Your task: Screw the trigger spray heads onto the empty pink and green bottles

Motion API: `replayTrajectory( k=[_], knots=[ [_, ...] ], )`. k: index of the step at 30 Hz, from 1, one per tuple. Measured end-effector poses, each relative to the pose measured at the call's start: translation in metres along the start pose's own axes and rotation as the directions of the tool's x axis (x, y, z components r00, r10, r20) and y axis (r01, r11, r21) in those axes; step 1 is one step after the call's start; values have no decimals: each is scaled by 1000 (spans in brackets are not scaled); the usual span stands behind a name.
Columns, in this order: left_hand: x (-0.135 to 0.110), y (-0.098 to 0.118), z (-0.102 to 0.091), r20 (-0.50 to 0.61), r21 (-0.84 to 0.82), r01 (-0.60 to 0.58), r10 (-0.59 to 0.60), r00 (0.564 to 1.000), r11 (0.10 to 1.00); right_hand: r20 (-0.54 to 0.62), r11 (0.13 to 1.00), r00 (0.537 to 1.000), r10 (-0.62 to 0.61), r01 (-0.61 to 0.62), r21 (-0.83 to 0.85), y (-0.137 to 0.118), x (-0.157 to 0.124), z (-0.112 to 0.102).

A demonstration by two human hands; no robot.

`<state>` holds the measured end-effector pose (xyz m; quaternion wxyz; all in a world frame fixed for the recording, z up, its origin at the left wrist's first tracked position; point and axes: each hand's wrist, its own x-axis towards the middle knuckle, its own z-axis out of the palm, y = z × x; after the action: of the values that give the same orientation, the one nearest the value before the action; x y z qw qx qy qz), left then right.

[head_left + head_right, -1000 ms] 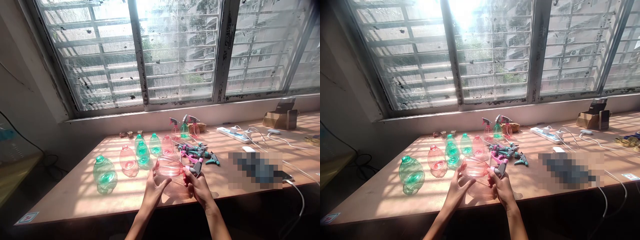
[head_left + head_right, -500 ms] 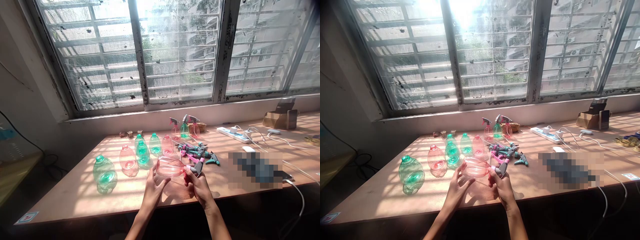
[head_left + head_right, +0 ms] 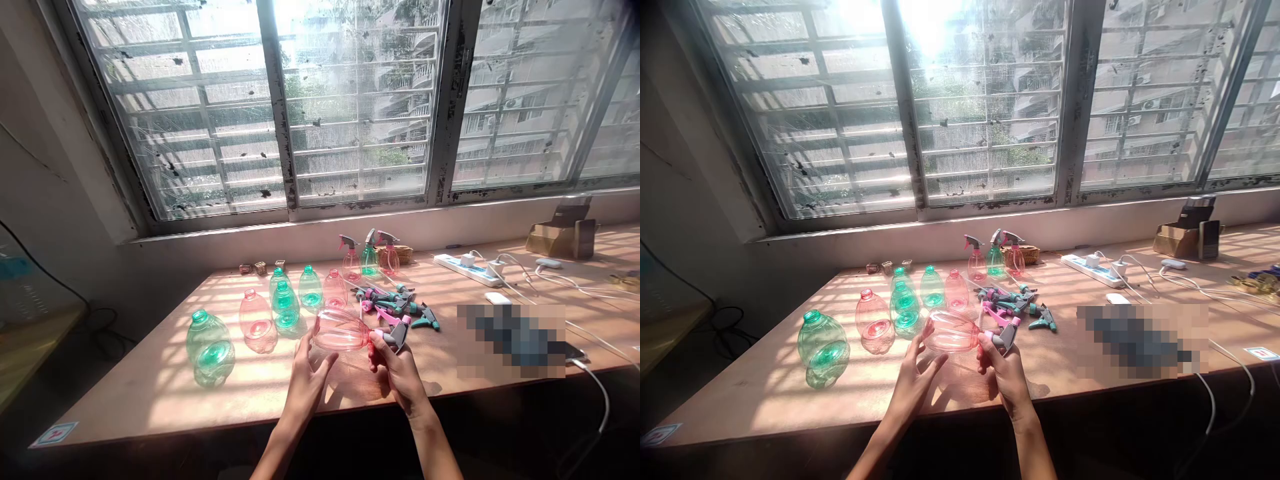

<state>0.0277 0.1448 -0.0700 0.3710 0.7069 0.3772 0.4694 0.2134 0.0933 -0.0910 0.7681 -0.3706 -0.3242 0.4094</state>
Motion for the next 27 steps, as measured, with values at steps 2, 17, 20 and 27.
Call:
replayTrajectory(
  k=[2, 17, 20, 27],
  knots=[
    [-1, 1, 0, 1, -7, 31, -31, 1000, 999, 20, 1000, 1000, -2, 2, -2, 0, -1, 1],
    [-2, 4, -1, 30, -58, 24, -22, 999, 998, 4, 1000, 1000, 9, -9, -7, 5, 3, -5],
    [-4, 4, -1, 54, -101, 77, -72, 996, 992, -11, 1000, 1000, 18, -18, 1, 6, 3, -6],
    [-3, 5, -3, 45, -142, 60, -54, 998, 988, -46, 999, 999, 27, -25, 28, 5, 3, -7]
  ],
)
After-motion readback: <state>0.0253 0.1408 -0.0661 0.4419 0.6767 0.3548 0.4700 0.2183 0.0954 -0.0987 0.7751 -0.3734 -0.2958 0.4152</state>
